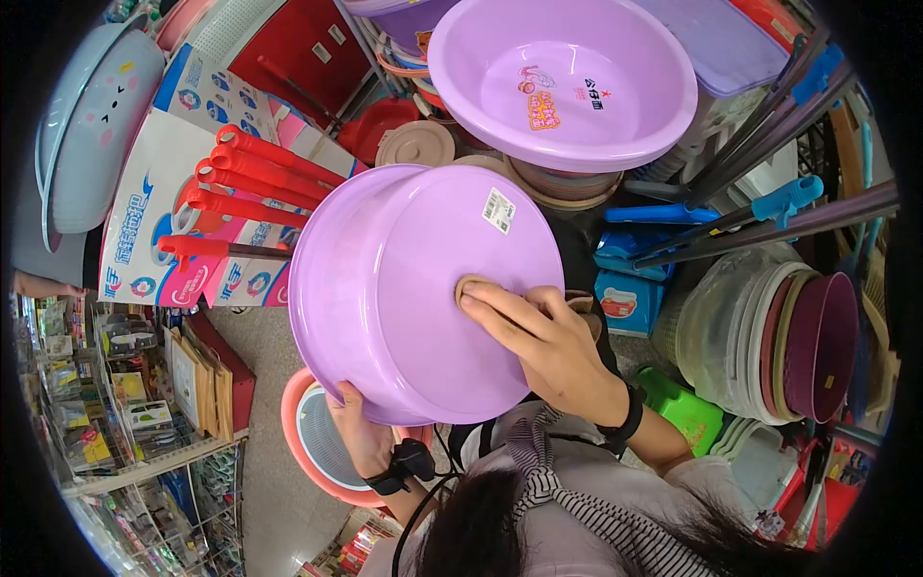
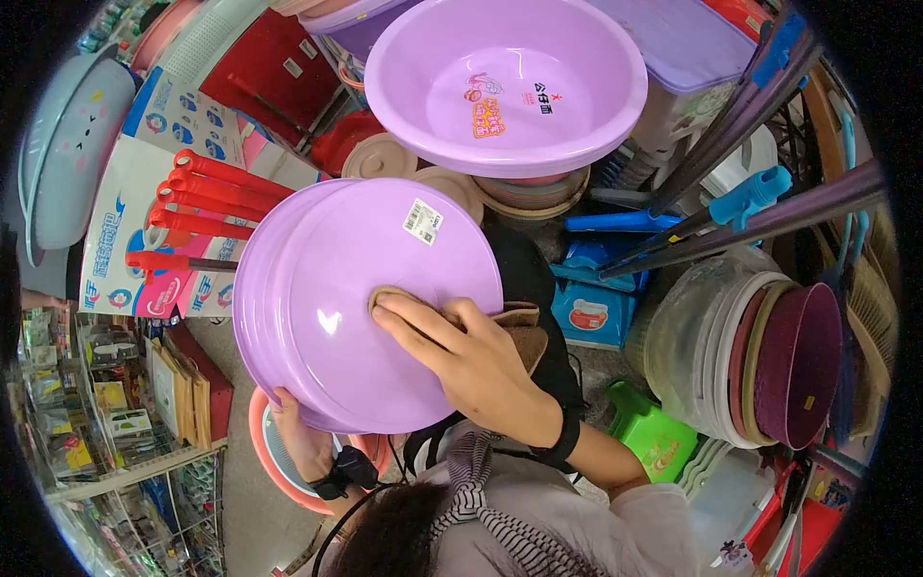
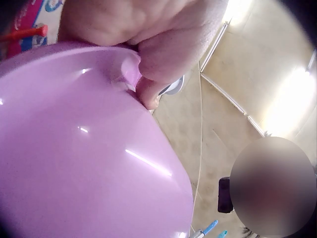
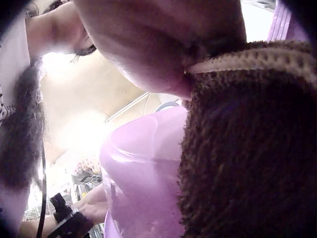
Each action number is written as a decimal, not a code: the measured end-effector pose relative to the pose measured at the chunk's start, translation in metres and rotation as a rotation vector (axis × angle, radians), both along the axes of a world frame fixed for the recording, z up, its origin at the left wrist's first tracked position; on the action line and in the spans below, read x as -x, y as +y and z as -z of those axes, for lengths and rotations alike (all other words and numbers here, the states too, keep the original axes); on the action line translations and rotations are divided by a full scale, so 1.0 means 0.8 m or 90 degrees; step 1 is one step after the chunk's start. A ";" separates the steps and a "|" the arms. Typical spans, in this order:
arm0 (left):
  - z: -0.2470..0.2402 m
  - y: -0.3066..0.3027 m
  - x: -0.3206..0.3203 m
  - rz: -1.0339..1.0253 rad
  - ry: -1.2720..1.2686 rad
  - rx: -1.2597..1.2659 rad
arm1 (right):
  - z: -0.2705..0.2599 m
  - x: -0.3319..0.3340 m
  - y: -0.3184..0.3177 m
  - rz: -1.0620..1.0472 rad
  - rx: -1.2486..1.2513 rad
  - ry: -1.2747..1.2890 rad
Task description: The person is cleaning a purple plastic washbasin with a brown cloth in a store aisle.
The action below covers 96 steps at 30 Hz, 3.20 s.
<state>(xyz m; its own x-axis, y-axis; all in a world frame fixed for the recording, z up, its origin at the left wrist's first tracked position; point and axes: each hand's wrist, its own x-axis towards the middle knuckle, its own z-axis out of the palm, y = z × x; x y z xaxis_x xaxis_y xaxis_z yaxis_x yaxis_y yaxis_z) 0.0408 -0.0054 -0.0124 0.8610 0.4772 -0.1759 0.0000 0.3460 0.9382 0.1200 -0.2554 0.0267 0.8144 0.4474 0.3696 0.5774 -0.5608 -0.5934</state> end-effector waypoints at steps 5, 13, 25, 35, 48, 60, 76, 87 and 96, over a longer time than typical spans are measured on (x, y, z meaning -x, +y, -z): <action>0.002 0.006 -0.001 -0.001 -0.004 0.022 | 0.011 0.010 -0.007 -0.096 -0.079 -0.001; 0.016 0.011 0.006 0.002 0.003 0.052 | 0.010 -0.004 0.002 -0.005 0.018 0.025; 0.016 0.015 0.015 0.021 -0.018 0.041 | 0.011 -0.012 -0.002 -0.040 -0.030 0.028; 0.028 0.020 0.015 0.011 -0.023 0.019 | 0.015 -0.001 -0.012 -0.157 -0.058 0.054; 0.033 0.029 0.015 0.017 -0.019 0.037 | 0.018 -0.005 -0.018 -0.234 -0.112 0.042; 0.037 0.028 0.017 0.023 -0.020 0.063 | 0.015 -0.007 0.010 -0.036 -0.109 0.020; 0.026 0.020 0.013 0.060 -0.034 0.014 | -0.008 -0.021 0.006 -0.109 -0.112 -0.029; -0.013 -0.013 0.031 0.141 -0.057 -0.040 | -0.020 -0.021 -0.033 0.071 -0.186 -0.092; -0.033 -0.005 0.039 0.065 -0.102 -0.456 | -0.037 -0.003 -0.042 -0.049 -0.141 -0.034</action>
